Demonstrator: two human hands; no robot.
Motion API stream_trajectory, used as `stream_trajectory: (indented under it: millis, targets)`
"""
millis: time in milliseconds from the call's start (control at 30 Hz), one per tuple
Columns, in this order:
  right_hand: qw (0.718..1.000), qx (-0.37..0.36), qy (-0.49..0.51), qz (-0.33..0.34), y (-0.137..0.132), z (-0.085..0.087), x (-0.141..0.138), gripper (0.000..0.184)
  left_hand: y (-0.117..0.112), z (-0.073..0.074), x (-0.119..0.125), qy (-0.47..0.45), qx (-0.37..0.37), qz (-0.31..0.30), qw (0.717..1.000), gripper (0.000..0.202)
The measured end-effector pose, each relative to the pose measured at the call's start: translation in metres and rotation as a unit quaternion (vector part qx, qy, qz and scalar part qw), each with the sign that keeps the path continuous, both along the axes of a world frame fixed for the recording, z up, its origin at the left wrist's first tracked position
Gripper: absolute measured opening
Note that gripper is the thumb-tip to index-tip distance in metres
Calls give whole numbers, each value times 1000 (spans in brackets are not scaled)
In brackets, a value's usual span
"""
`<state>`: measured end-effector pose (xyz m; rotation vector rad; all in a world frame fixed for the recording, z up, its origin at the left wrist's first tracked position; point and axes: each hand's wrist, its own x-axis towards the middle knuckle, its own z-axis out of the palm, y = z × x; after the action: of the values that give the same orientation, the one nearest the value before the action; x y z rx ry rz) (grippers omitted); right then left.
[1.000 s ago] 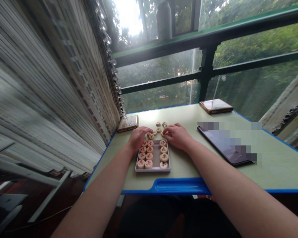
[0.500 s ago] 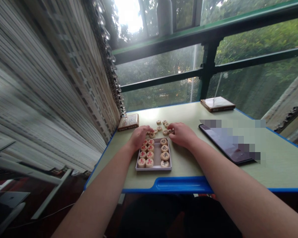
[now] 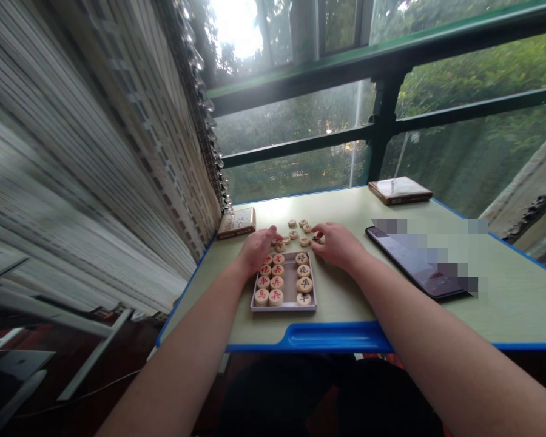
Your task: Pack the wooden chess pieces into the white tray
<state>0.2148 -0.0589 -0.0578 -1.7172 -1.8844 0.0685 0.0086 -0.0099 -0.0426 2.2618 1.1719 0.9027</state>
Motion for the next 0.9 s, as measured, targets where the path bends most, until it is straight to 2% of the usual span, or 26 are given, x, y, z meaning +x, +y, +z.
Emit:
stream_trajectory:
  millis: [133, 233, 300, 400, 533, 600, 733, 900]
  targets:
    - [998, 37, 33, 26, -6, 3, -2, 27, 1, 1, -1, -10, 33, 4, 999, 59]
    - [989, 96, 63, 90, -11, 7, -5, 25, 2, 3, -1, -50, 78, 16, 996, 50]
    - [979, 132, 83, 133, -13, 10, -8, 25, 0, 6, 0, -85, 66, 23, 994, 40]
    - [968, 162, 95, 169, -15, 12, -14, 26, -7, 12, 3, -163, -39, 7, 986, 31]
    - [962, 184, 84, 184, -17, 16, -19, 22, -20, 25, 4, -269, -181, -80, 943, 33]
    - [958, 195, 87, 189, -20, 18, -21, 20, -26, 31, 3, -268, -232, -109, 929, 34]
    - [951, 222, 104, 189, -27, 23, -26, 17, -35, 37, 1, -205, -314, -138, 917, 36]
    - [948, 220, 109, 205, -30, 25, -29, 15, -37, 39, 0, -209, -339, -129, 908, 33]
